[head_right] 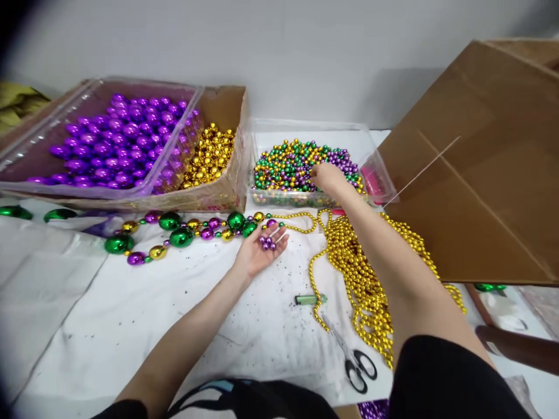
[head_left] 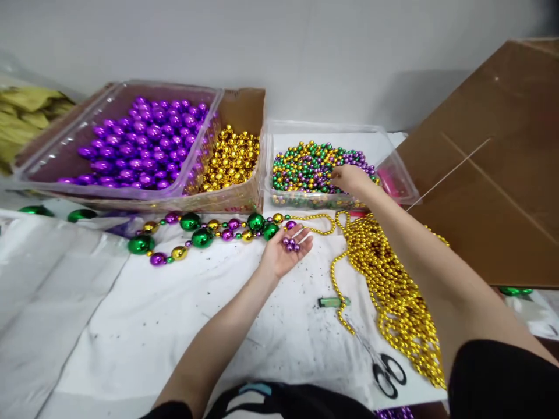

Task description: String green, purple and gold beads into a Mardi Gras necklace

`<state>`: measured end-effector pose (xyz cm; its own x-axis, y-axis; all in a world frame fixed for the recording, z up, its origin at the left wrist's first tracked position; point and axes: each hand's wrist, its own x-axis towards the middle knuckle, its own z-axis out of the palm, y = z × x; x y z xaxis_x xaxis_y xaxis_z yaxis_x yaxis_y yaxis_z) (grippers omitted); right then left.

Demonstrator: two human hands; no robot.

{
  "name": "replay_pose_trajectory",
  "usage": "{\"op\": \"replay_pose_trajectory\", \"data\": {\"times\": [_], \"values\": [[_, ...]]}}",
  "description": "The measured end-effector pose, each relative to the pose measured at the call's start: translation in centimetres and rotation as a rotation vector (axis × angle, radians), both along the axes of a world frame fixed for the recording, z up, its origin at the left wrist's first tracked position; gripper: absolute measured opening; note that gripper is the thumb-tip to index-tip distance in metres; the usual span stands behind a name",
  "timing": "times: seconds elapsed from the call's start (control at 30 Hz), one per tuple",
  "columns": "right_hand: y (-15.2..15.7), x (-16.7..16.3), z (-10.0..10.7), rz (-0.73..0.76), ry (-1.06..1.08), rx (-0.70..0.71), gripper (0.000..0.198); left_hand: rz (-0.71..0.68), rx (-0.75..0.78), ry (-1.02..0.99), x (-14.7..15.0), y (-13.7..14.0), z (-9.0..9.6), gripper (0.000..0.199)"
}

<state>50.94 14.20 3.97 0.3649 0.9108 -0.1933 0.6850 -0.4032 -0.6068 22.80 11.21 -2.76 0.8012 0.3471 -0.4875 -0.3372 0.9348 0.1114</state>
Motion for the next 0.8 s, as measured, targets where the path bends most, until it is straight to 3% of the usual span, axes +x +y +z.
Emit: {"op": "replay_pose_trajectory", "data": {"times": [0.1, 0.2, 0.33, 0.4, 0.47, 0.5, 0.57, 0.63, 0.73, 0.8], "values": [[1.3, 2.0, -2.2, -0.088, -0.035, -0.098, 0.005, -0.026, 0.015, -0.013, -0.3, -0.1, -0.4, 0.039], [1.2, 2.7, -3.1, -0.139, -0.036, -0.144, 0.011, -0.073, 0.025, 0.001, -0.6, -0.2, -0.8, 0.035], [0.1, 2.5, -1.6, -0.175, -0.047, -0.059, 0.018, -0.157, -0.024, 0.087, -0.8, -0.3, -1.7, 0.018], [-1.0, 0.7, -0.3, -0.174, -0.058, 0.03, 0.015, -0.185, -0.047, 0.107, -0.8, -0.2, -2.0, 0.011], [-2.8, -2.8, 0.8, -0.073, -0.042, 0.138, 0.009, -0.204, -0.051, 0.089, -0.7, 0.0, -1.8, 0.012], [-3.9, -5.1, 1.0, 0.059, -0.008, 0.163, 0.007, -0.216, -0.049, 0.068, -0.6, 0.1, -1.6, 0.015], [-6.1, -9.7, 1.1, 0.315, -0.033, 0.101, 0.004, -0.222, -0.043, 0.025, -0.3, 0.4, -1.1, 0.021], [-7.6, -12.9, 0.9, 0.428, -0.104, 0.038, 0.006, -0.199, -0.025, 0.01, 0.0, 0.5, -0.7, 0.02], [-7.2, -12.5, 0.9, 0.418, 0.016, 0.058, 0.005, -0.212, 0.101, 0.085, 0.2, 0.1, -0.7, 0.019], [-5.0, -9.2, 1.2, 0.217, 0.097, 0.128, 0.014, -0.248, 0.351, 0.217, 0.3, -0.6, -1.3, 0.018]]}}
